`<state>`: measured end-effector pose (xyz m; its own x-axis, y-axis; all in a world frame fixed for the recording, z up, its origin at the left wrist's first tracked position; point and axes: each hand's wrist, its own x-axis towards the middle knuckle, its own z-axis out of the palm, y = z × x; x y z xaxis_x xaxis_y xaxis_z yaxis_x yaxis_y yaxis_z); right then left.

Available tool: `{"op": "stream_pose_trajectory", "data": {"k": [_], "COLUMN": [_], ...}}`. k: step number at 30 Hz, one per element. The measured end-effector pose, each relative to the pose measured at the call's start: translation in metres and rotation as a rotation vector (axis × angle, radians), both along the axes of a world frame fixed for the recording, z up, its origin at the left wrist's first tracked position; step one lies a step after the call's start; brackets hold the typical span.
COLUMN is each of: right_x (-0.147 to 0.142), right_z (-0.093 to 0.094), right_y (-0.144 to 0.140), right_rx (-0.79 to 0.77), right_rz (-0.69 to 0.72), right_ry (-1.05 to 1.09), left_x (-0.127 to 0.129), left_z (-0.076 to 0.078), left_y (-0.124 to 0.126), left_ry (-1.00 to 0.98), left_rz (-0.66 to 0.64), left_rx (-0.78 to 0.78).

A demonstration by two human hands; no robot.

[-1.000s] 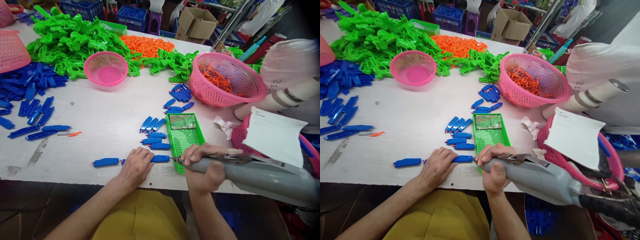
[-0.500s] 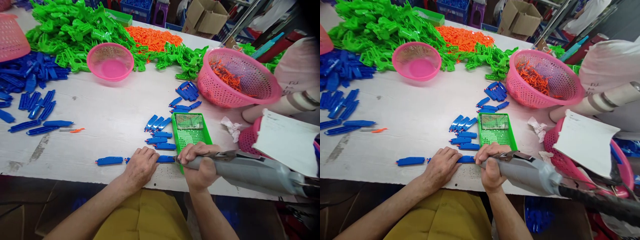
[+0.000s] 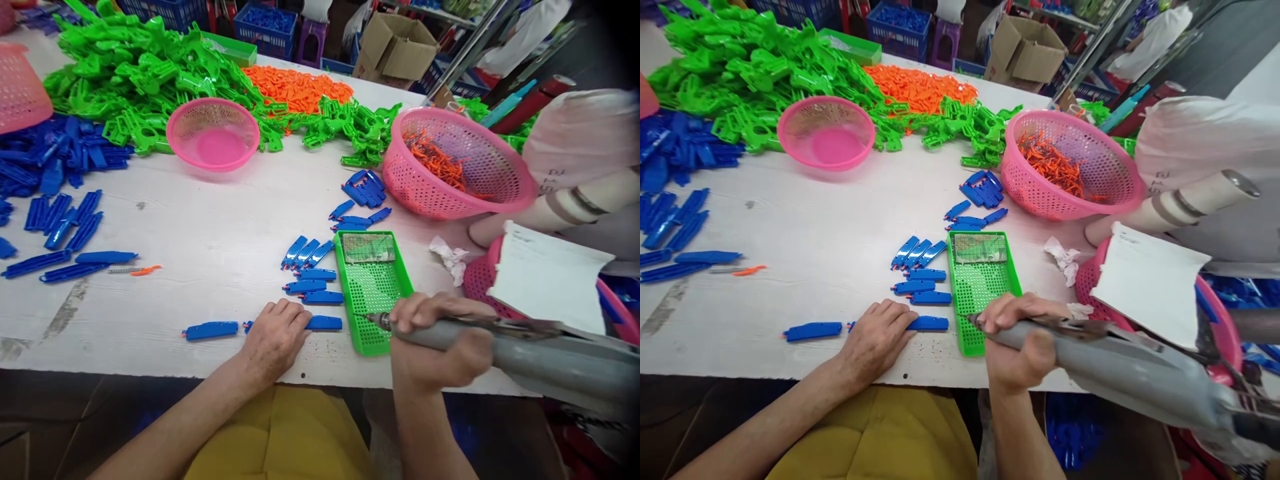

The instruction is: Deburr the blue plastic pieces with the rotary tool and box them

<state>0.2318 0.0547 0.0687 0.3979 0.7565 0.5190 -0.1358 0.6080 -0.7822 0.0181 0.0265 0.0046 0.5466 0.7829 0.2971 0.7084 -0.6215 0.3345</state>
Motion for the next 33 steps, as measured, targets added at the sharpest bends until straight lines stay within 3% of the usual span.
{"op": "stream_pose_trajectory", "data": {"k": [4, 7, 23, 33], "right_x": [0.022, 0.025, 0.023, 0.02], "right_z": [-0.002, -0.008, -0.014, -0.015], "right_y": [0.011, 0.016, 0.009, 0.011], "right_rx": [-0.003, -0.039, -0.102, -0.059], "right_rz": [-0.235, -0.298, -0.208, -0.224], "right_ry": [-0.041, -0.033, -0.011, -0.032], "left_x": [0.001, 0.002, 0.002, 0.0], "left_z": [0.0, 0.001, 0.004, 0.003], "left_y": [0.001, 0.002, 0.003, 0.0], "left_ry": [-0.022, -0.022, -0.016, -0.028], "left_rz": [0.022, 0.031, 0.028, 0.058], "left_rx": [0.037, 0.061, 0.08, 0.042]}}
